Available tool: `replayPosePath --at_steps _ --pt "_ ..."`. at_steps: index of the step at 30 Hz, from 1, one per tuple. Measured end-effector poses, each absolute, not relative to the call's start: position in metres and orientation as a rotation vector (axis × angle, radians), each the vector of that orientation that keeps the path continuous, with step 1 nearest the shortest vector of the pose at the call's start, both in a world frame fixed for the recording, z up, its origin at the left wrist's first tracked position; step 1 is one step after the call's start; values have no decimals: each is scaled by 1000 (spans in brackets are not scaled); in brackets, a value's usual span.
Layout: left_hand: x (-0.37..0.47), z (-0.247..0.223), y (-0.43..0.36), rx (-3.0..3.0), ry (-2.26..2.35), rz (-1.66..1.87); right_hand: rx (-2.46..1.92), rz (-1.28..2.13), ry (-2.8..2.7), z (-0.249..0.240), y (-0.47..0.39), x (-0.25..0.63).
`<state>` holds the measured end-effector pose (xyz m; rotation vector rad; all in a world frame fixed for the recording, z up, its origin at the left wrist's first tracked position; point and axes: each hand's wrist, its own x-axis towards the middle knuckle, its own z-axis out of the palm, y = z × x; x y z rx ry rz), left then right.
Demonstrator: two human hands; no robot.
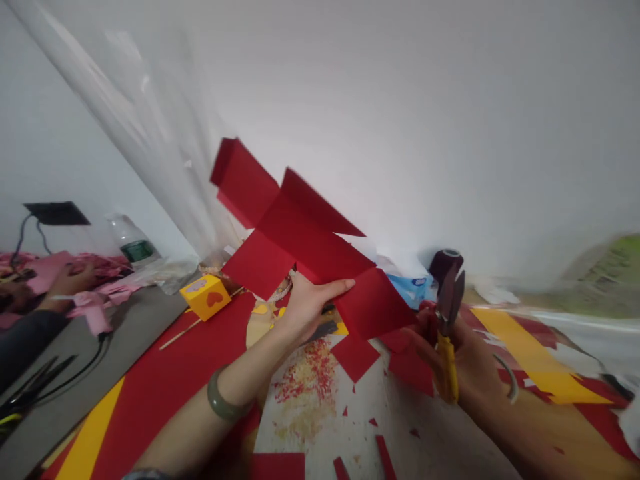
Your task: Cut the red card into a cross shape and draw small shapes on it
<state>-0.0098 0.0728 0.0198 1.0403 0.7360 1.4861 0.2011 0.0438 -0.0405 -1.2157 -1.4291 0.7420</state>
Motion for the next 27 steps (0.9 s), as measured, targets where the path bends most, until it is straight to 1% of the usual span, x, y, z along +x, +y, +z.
replayPosePath --at_steps 4,11,14,18,27 --pt "-8 19 71 1021 735 1579 -1211 776 -1482 -42 38 195" --pt "-2 8 79 963 839 1763 -1330 841 -1525 -50 39 196" --pt "-2 6 81 958 879 1812 -1297 838 -1552 -52 36 195" --pt "-2 7 81 967 928 1841 -1273 821 -1572 -51 33 192" --pt "-1 12 73 1024 968 1856 -1417 731 -1621 -38 34 195"
